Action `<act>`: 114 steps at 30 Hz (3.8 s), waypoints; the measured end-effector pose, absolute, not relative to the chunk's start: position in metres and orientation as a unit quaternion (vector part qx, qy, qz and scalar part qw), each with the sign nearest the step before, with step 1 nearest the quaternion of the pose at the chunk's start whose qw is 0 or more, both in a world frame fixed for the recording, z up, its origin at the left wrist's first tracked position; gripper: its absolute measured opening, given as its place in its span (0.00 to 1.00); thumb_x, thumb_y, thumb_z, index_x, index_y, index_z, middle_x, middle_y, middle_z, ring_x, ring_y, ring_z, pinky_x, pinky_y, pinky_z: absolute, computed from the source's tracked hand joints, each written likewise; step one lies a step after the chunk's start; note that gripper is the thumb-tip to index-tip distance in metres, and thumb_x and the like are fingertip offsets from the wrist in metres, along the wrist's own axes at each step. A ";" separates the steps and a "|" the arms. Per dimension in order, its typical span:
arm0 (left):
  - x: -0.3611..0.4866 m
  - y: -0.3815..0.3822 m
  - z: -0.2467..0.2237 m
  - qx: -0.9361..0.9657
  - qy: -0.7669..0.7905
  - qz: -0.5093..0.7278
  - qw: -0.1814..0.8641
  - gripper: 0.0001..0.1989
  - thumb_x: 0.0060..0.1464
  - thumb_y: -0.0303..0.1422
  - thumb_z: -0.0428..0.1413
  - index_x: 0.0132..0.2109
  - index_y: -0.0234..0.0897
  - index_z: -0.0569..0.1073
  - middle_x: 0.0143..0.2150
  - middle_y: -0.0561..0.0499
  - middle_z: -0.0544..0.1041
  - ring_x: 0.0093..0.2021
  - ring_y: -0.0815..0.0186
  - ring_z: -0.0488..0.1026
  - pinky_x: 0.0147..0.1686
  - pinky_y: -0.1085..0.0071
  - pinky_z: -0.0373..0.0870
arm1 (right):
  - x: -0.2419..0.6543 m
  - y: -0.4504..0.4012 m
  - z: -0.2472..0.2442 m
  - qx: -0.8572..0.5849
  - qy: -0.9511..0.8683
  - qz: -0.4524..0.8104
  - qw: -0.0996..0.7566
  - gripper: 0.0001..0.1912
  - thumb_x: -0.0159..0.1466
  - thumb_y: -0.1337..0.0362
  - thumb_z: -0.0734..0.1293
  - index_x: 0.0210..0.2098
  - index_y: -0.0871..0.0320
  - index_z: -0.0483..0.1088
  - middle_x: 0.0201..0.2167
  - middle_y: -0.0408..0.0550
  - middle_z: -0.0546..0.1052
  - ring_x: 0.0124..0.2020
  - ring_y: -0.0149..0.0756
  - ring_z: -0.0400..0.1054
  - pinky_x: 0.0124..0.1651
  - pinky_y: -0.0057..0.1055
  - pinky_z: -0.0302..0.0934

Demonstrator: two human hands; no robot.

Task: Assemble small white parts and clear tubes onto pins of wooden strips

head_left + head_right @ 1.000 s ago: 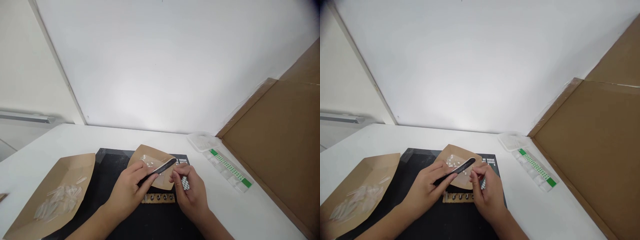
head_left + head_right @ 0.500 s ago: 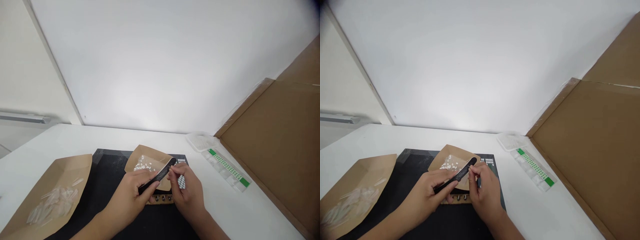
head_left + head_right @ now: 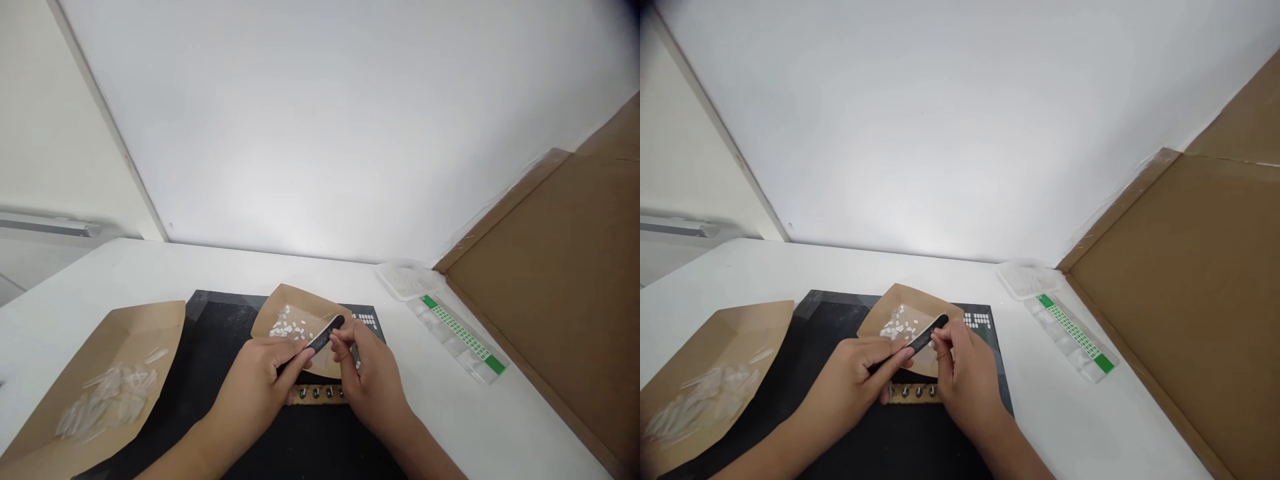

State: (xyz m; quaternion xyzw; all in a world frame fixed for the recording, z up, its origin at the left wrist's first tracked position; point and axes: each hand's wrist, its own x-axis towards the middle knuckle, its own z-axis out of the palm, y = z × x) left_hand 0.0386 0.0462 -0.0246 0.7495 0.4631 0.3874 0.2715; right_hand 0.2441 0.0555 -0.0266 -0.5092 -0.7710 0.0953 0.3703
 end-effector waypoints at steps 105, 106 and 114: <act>0.036 0.042 -0.025 0.757 0.467 0.451 0.076 0.11 0.69 0.30 0.56 0.42 0.35 0.83 0.36 0.48 0.85 0.32 0.64 0.82 0.35 0.71 0.79 | 0.221 0.070 -0.022 -0.457 -0.814 -0.049 0.355 0.14 0.74 0.67 0.60 0.31 0.54 0.61 0.26 0.43 0.72 0.26 0.34 0.63 0.31 0.32 0.48; 0.036 0.042 -0.025 0.759 0.469 0.446 0.075 0.11 0.68 0.30 0.56 0.41 0.35 0.84 0.36 0.48 0.85 0.32 0.64 0.82 0.35 0.71 0.79 | 0.221 0.069 -0.022 -0.451 -0.821 -0.044 0.347 0.13 0.74 0.67 0.60 0.31 0.54 0.61 0.26 0.42 0.72 0.25 0.33 0.63 0.30 0.32 0.48; 0.036 0.040 -0.022 0.760 0.458 0.454 0.075 0.10 0.68 0.30 0.57 0.41 0.36 0.83 0.36 0.48 0.86 0.33 0.64 0.83 0.35 0.72 0.79 | 0.222 0.065 -0.021 -0.466 -0.799 0.011 0.381 0.12 0.75 0.66 0.60 0.32 0.54 0.61 0.28 0.44 0.75 0.27 0.33 0.69 0.30 0.28 0.55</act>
